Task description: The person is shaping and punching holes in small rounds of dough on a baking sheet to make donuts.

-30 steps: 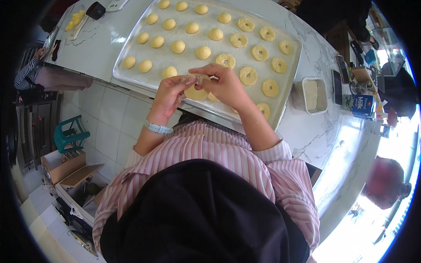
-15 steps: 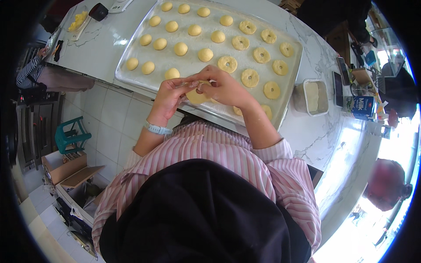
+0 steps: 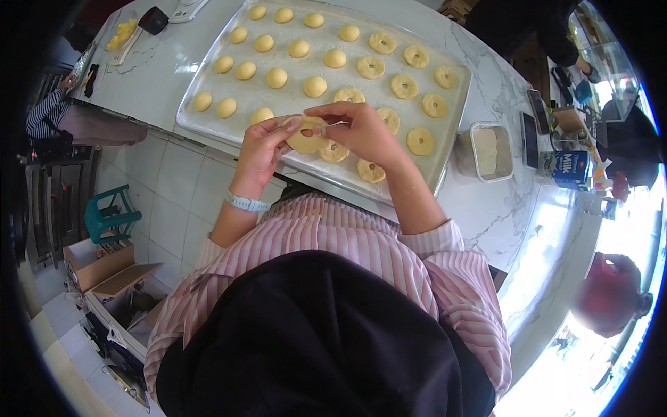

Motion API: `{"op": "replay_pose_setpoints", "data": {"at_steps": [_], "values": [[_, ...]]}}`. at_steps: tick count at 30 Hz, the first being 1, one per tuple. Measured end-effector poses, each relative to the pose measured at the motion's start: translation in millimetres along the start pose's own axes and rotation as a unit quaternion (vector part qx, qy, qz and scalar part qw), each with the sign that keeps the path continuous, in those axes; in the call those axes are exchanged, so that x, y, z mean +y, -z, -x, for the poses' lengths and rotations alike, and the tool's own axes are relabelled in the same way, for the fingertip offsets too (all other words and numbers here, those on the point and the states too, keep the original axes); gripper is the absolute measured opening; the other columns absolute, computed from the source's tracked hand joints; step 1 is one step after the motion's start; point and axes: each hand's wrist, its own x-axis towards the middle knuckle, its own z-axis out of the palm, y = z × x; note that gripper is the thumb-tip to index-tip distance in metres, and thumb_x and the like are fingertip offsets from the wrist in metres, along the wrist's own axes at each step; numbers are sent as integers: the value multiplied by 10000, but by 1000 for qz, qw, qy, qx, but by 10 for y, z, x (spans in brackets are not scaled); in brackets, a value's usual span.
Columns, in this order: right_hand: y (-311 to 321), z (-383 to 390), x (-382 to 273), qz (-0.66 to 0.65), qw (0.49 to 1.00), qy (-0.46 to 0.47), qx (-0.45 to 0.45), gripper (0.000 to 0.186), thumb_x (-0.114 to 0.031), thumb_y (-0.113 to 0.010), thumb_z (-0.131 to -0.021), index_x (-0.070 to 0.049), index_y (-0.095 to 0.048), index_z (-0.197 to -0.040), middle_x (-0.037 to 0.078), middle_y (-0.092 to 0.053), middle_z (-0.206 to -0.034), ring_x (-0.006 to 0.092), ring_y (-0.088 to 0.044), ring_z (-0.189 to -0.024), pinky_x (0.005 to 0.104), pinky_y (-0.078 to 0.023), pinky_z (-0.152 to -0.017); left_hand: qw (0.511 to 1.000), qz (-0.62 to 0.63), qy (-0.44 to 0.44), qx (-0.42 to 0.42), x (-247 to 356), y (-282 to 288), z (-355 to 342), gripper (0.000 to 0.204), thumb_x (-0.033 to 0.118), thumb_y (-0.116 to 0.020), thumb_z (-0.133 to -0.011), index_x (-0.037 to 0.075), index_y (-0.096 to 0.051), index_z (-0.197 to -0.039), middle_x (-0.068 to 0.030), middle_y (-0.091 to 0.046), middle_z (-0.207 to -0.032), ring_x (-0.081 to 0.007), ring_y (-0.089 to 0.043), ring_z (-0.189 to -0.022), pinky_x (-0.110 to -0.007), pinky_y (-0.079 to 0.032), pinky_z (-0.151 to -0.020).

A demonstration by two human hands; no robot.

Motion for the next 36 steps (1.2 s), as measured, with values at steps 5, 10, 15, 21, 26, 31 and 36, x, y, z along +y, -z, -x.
{"op": "replay_pose_setpoints", "data": {"at_steps": [5, 10, 15, 21, 26, 31, 36], "values": [[-5, 35, 37, 38, 998, 26, 44, 306, -44, -665, -852, 15, -648, -1151, 74, -680, -1024, 113, -630, -914, 250, -502, -790, 999, 10, 6, -42, -116, -43, -12, 300, 151, -712, -855, -75, -651, -1043, -122, -696, -930, -172, -679, -848, -270, -556, -735], [-7, 82, 93, -4, 997, 39, 60, 337, -42, -670, -843, 7, -637, -1175, 71, -675, -1032, 106, -625, -935, 249, -505, -777, 995, 94, -26, -5, -181, -42, -14, 289, 109, -702, -855, -73, -640, -1070, -129, -696, -934, -180, -679, -854, -267, -546, -757], [-19, 135, 94, 38, 999, 33, 12, 365, -26, -668, -845, 6, -618, -1204, 79, -661, -1062, 99, -615, -957, 244, -495, -803, 998, 48, 6, -30, -211, -87, 21, 290, 87, -706, -847, -73, -636, -1078, -143, -692, -943, -178, -677, -855, -260, -541, -764], [-30, 161, 29, -32, 998, 18, 44, 389, -37, -656, -869, 6, -587, -1249, 50, -639, -1063, 101, -601, -925, 246, -482, -822, 997, 72, -2, 5, -178, -79, 54, 292, 86, -719, -835, -64, -648, -1075, -116, -697, -921, -152, -675, -811, -241, -533, -695], [-51, 113, 48, -2, 999, 33, -39, 367, -21, -618, -867, -20, -607, -1234, 41, -646, -1038, 103, -600, -888, 242, -479, -800, 999, -22, 16, -34, -139, -18, 64, 275, 103, -734, -825, -75, -667, -1024, -107, -703, -881, -150, -677, -780, -232, -537, -696], [-50, 34, 77, 158, 980, 79, -94, 327, -41, -628, -858, -41, -647, -1185, 31, -649, -1028, 102, -594, -861, 234, -474, -757, 998, -42, 27, -39, -114, 45, 102, 254, 86, -717, -835, -73, -666, -1028, -105, -706, -882, -150, -680, -794, -225, -539, -708], [-59, -14, 22, 36, 999, -9, -2, 302, -54, -659, -863, 4, -651, -1159, 57, -671, -1003, 110, -608, -928, 252, -480, -844, 999, 24, -34, -2, -72, 108, 99, 258, 75, -703, -844, -59, -657, -1060, -111, -705, -896, -164, -684, -831, -231, -540, -744]]}}
